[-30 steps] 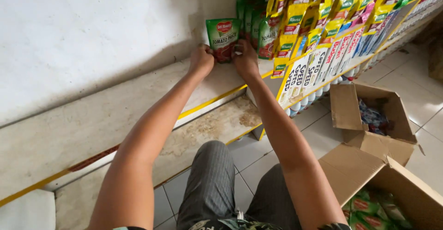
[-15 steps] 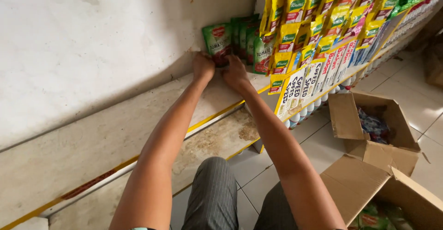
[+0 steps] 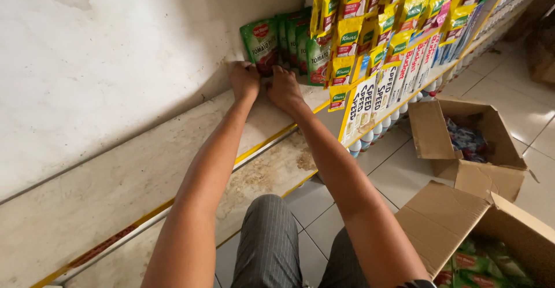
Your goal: Stocking grocery store shelves with condiment sachets and tomato paste packets from cardboard boxes on the floor.
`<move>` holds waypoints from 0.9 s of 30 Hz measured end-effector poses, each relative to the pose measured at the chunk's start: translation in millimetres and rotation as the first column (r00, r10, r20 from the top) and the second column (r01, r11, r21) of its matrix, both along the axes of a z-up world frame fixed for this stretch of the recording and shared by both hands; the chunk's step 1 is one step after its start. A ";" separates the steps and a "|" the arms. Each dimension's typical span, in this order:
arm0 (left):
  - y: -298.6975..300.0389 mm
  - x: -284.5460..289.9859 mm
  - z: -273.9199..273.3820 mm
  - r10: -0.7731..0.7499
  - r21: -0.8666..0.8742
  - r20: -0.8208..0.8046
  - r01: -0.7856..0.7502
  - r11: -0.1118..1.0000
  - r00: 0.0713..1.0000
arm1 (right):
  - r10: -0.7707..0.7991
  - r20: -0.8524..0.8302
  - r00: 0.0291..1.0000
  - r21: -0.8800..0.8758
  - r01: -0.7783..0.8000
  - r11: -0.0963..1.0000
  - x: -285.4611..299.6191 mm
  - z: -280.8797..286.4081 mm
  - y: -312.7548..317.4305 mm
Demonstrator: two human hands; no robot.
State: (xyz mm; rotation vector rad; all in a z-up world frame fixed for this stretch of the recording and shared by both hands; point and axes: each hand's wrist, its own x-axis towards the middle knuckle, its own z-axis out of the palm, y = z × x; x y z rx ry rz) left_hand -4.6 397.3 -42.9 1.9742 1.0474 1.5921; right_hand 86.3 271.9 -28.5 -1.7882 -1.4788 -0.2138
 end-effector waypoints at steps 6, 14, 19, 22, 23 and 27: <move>3.8 0.6 -1.2 0.009 -0.007 -0.015 -0.009 1.000 1.000 | -0.020 -0.010 1.000 -0.057 0.019 0.998 -6.8 6.8 -7.0; -7.6 -3.1 8.0 -0.060 -0.027 -0.064 0.059 0.998 0.996 | -0.085 0.000 0.996 -0.080 0.085 0.993 -5.5 0.0 -0.2; -3.3 -5.8 3.8 -0.040 0.010 -0.083 0.041 0.999 0.996 | -0.095 0.023 0.995 -0.075 0.097 0.992 -6.6 -3.4 0.6; 11.8 -2.8 -10.5 -0.057 -0.010 -0.061 0.057 0.998 0.997 | -0.118 0.098 0.988 -0.058 0.124 0.991 -3.5 -15.1 5.4; 19.6 2.0 -18.3 -0.119 -0.096 0.092 0.127 0.987 0.989 | -0.117 0.142 0.983 -0.034 0.123 0.992 -2.7 -17.2 0.7; 13.5 4.1 -9.1 -0.186 -0.458 0.619 0.543 0.704 0.763 | -0.043 0.107 0.993 0.131 0.029 0.991 -14.7 -4.2 -42.3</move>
